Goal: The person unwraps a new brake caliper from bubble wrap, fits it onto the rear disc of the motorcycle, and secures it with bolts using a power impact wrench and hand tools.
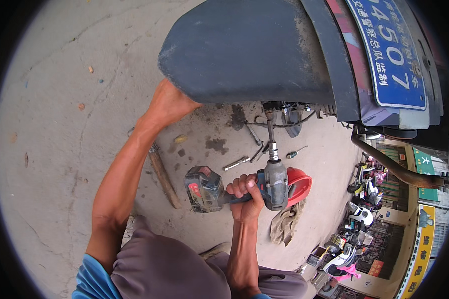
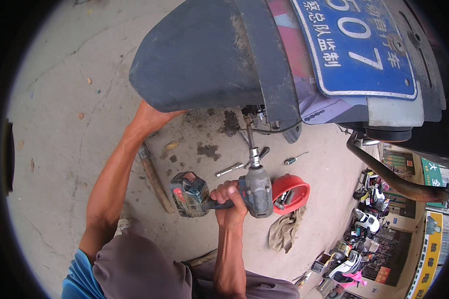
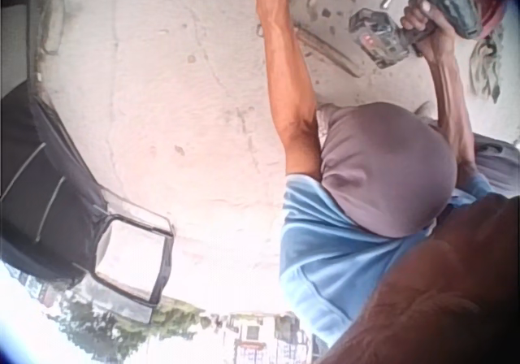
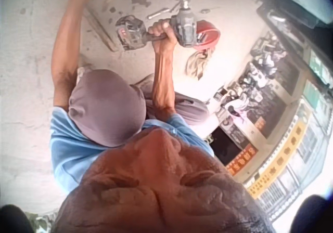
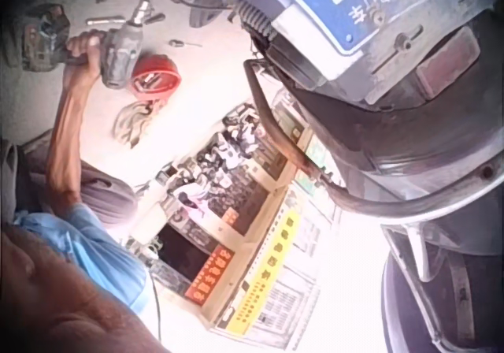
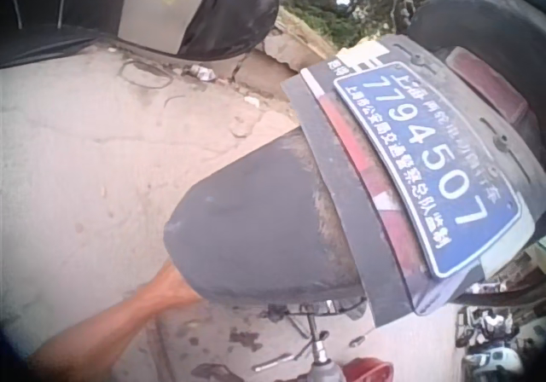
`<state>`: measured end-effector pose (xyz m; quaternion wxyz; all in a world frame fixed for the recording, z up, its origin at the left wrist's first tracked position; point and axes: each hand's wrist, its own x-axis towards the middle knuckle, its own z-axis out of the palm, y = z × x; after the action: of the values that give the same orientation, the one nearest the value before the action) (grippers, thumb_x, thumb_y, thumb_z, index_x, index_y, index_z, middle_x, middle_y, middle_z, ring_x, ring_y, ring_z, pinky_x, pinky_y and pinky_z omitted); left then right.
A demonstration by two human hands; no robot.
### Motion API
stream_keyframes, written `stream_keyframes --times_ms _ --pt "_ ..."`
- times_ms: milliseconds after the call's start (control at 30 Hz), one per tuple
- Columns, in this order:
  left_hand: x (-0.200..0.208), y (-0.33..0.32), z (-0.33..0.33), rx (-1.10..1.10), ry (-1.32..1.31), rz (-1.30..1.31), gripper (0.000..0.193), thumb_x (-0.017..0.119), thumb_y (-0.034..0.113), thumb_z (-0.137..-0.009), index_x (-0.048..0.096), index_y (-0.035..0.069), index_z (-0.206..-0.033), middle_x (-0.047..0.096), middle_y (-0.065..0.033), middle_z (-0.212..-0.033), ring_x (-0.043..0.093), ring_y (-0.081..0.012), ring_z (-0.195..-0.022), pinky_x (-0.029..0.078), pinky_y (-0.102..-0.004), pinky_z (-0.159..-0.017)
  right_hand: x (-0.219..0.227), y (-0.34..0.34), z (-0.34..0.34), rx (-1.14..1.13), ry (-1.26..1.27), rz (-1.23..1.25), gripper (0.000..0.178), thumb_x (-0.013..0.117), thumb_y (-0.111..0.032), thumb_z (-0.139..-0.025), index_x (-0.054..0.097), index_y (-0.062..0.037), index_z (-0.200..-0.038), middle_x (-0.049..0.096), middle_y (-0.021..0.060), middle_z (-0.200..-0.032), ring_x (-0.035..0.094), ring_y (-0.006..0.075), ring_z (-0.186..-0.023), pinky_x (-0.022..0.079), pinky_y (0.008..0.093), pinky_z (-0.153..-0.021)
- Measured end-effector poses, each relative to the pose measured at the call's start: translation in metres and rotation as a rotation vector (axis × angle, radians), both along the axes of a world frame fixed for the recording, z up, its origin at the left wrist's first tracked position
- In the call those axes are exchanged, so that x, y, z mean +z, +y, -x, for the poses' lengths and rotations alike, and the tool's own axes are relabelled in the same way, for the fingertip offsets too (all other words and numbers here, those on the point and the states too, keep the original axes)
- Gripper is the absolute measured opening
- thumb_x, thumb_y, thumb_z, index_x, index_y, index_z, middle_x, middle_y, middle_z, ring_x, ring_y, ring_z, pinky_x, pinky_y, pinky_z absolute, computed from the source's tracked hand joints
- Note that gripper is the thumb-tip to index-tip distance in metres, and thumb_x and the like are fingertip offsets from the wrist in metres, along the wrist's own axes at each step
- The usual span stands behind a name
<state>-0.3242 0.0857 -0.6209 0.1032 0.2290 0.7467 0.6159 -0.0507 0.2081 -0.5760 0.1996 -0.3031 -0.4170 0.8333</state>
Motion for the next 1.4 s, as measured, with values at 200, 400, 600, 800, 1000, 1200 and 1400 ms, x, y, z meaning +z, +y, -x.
stream_keyframes --times_ms 200,400,600,800,1000,1200,1400 --pt "-0.007 0.013 -0.041 0.488 0.263 0.043 0.052 0.084 0.017 -0.083 0.057 -0.004 -0.123 0.068 -0.0152 -0.109 0.066 -0.0325 -0.094 0.052 -0.0435 -0.085 0.001 -0.001 -0.003 -0.058 -0.044 -0.030 0.017 0.066 -0.016 -0.092 0.051 -0.0099 -0.089 0.039 -0.0019 -0.071 0.038 0.0125 -0.062 0.038 0.0333 -0.065" --pt "0.009 0.036 -0.104 -0.093 -0.646 -0.450 0.043 0.078 0.021 -0.095 0.058 -0.002 -0.125 0.067 -0.0084 -0.110 0.062 -0.0155 -0.097 0.052 -0.0312 -0.083 0.004 0.005 -0.007 -0.073 -0.092 -0.107 0.020 0.072 -0.017 -0.088 0.055 -0.0082 -0.092 0.042 -0.0006 -0.072 0.041 0.0137 -0.063 0.039 0.0333 -0.067" --pt "0.051 0.092 -0.101 -0.258 -0.946 -0.764 0.030 0.070 0.017 -0.101 0.063 -0.001 -0.124 0.072 -0.0110 -0.113 0.067 -0.0176 -0.105 0.054 -0.0333 -0.093 -0.002 0.010 -0.008 -0.088 -0.098 -0.169 0.023 0.073 -0.015 -0.086 0.056 -0.0057 -0.098 0.046 0.0016 -0.072 0.044 0.0158 -0.064 0.042 0.0350 -0.068" --pt "0.059 0.104 -0.097 -0.208 -1.037 -0.765 0.028 0.063 0.017 -0.105 0.063 -0.004 -0.124 0.072 -0.0143 -0.117 0.069 -0.0234 -0.108 0.057 -0.0373 -0.098 0.005 0.005 -0.006 -0.097 -0.073 -0.098 0.025 0.073 -0.012 -0.086 0.056 -0.0031 -0.102 0.046 0.0025 -0.072 0.046 0.0172 -0.065 0.045 0.0365 -0.069" --pt "0.059 0.102 -0.112 -0.224 -1.040 -0.776 0.026 0.060 0.015 -0.105 0.064 -0.005 -0.123 0.071 -0.0176 -0.122 0.070 -0.0259 -0.109 0.057 -0.0381 -0.102 -0.007 0.007 -0.028 -0.120 -0.105 -0.139 0.031 0.072 -0.011 -0.086 0.056 -0.0020 -0.111 0.050 0.0042 -0.072 0.049 0.0179 -0.066 0.046 0.0387 -0.070" --pt "0.048 0.099 -0.126 -0.308 -1.083 -0.748 0.027 0.061 0.014 -0.105 0.064 -0.003 -0.126 0.070 -0.0176 -0.123 0.070 -0.0274 -0.110 0.057 -0.0411 -0.102 -0.021 0.011 -0.052 -0.114 -0.066 -0.056 0.033 0.073 -0.013 -0.086 0.057 -0.0017 -0.112 0.048 0.0038 -0.073 0.050 0.0179 -0.066 0.046 0.0404 -0.072" --pt "-0.013 0.095 -0.142 -0.161 -1.356 -0.861 0.027 0.061 0.015 -0.105 0.062 -0.001 -0.126 0.069 -0.0159 -0.125 0.068 -0.0277 -0.111 0.056 -0.0429 -0.102 -0.021 0.004 -0.061 -0.094 -0.176 -0.006 0.034 0.074 -0.010 -0.086 0.060 0.0042 -0.113 0.053 0.0045 -0.075 0.051 0.0160 -0.065 0.046 0.0343 -0.065"
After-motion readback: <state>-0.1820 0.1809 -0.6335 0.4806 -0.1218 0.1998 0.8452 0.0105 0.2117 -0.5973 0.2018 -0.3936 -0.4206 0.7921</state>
